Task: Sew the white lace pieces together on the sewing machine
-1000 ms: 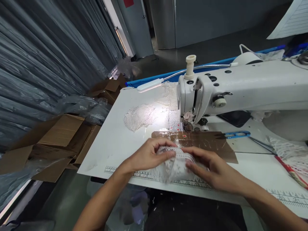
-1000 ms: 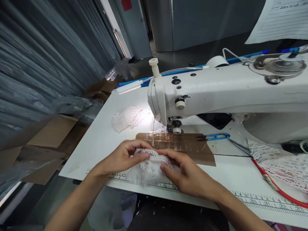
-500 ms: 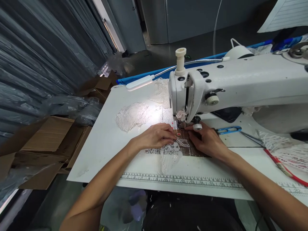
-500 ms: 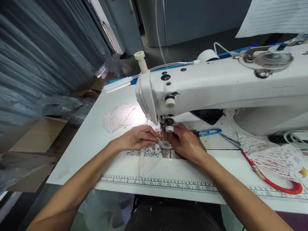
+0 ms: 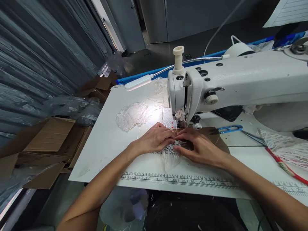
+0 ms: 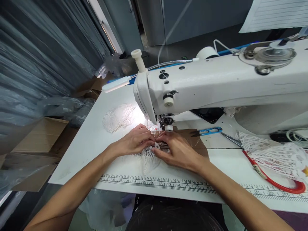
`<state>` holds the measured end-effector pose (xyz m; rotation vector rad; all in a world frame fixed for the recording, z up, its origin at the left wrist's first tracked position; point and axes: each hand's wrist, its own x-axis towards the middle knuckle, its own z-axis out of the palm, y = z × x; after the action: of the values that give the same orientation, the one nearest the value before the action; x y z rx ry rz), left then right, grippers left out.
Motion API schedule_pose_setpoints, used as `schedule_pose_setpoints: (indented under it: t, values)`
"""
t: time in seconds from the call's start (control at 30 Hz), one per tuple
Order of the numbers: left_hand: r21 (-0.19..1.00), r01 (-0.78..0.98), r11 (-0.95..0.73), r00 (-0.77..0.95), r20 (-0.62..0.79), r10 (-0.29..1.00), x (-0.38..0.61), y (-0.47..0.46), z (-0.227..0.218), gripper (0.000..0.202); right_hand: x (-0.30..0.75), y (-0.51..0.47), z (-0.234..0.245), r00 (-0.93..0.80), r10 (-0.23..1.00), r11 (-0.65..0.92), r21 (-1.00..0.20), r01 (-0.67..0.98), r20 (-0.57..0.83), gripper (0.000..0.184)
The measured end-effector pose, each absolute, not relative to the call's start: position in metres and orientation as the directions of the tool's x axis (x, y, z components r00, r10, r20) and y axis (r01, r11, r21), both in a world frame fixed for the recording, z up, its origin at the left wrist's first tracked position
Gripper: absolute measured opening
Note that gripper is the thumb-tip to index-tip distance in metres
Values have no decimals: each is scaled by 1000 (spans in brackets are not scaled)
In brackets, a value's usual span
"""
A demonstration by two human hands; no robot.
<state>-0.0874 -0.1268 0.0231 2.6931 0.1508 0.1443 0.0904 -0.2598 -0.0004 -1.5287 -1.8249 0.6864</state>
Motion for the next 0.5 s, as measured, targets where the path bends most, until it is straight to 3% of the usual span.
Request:
schedule_pose_setpoints:
  t: [0.13,0.37,0.43,0.5]
  values:
    - [504,129,-854,981,58,183,-95,-130,30,19,78,-260,8,-70,997,61,-824,564,26,21]
    - [807,212,-551,950,-38,311,-113,-119,38,23,74,-261,9,-103,970,-186,-944,273,-221,19]
    - [805,249,-539,936,-58,346,-110,-115,41,28,71,-256,7,-131,955,-239,-953,188,-265,19]
    - [741,320,-590,920,-94,380,-101,-111,41,32,67,-252,5,-82,963,-224,-930,291,-258,18]
